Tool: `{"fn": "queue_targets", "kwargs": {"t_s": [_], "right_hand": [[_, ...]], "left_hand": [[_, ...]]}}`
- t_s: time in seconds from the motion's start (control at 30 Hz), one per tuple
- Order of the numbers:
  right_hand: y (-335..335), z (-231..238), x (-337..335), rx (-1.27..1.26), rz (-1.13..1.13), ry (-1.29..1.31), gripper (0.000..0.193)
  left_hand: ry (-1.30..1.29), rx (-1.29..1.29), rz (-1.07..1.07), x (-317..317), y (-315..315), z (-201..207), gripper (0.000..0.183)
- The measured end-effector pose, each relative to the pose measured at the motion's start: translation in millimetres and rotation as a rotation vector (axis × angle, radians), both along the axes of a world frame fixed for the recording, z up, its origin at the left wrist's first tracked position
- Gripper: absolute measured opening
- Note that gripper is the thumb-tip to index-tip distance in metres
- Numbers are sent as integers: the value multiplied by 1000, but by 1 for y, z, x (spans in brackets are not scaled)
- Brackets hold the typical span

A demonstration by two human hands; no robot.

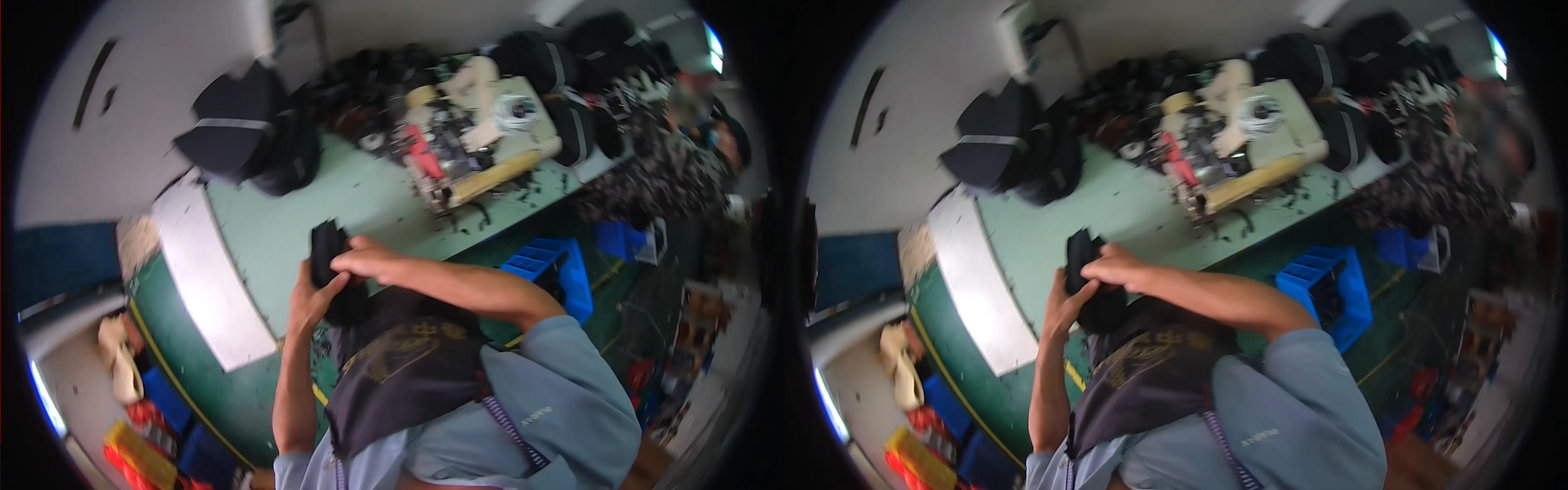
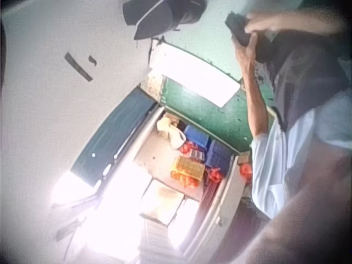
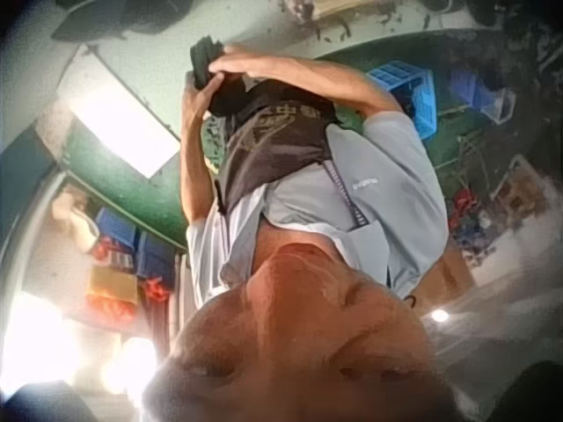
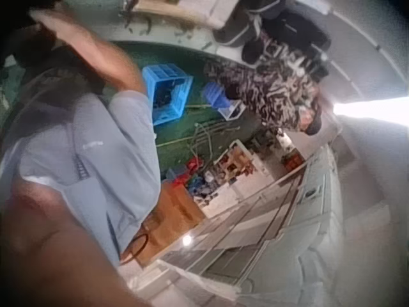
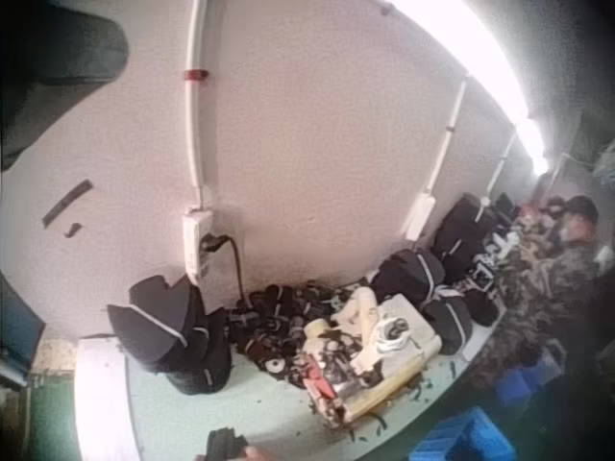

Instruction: The person shapes or trims black shoe component panels using a skiving machine.

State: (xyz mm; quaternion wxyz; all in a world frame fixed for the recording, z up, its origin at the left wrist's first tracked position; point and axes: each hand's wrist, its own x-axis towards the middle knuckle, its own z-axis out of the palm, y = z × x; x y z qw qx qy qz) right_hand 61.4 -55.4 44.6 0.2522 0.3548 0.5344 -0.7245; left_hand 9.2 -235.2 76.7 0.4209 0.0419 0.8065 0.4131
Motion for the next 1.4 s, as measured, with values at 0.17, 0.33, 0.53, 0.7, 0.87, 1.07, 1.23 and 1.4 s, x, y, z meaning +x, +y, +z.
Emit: {"fn": "queue_targets", "kwargs": {"t_s": [0.17, 0.33, 0.53, 0.7, 0.87, 1.07, 1.23, 1.4], "right_hand": [[-10, 1, 3, 331, 69, 67, 38], [-24, 6, 26, 243, -56, 90, 45], [-15, 2, 36, 669, 206, 394, 43], [47, 9, 35, 65, -351, 563, 39], [82, -118, 46, 824, -284, 319, 61], [-9, -34, 32, 636, 187, 547, 64], [-79, -3, 12, 311, 304, 546, 81], [-71, 7, 5, 274, 373, 338, 66]], "left_hand": [[19, 103, 83, -2, -2, -2, 61], [305, -278, 5, 10, 17, 8, 61], [276, -194, 43, 5, -12, -16, 62], [-136, 439, 819, 10, -132, -10, 51], [51, 401, 895, 4, -151, 22, 50], [340, -230, 367, 31, -103, 20, 60], [373, -364, 157, 40, -55, 26, 63], [286, -233, 102, 34, -63, 26, 79]]}}
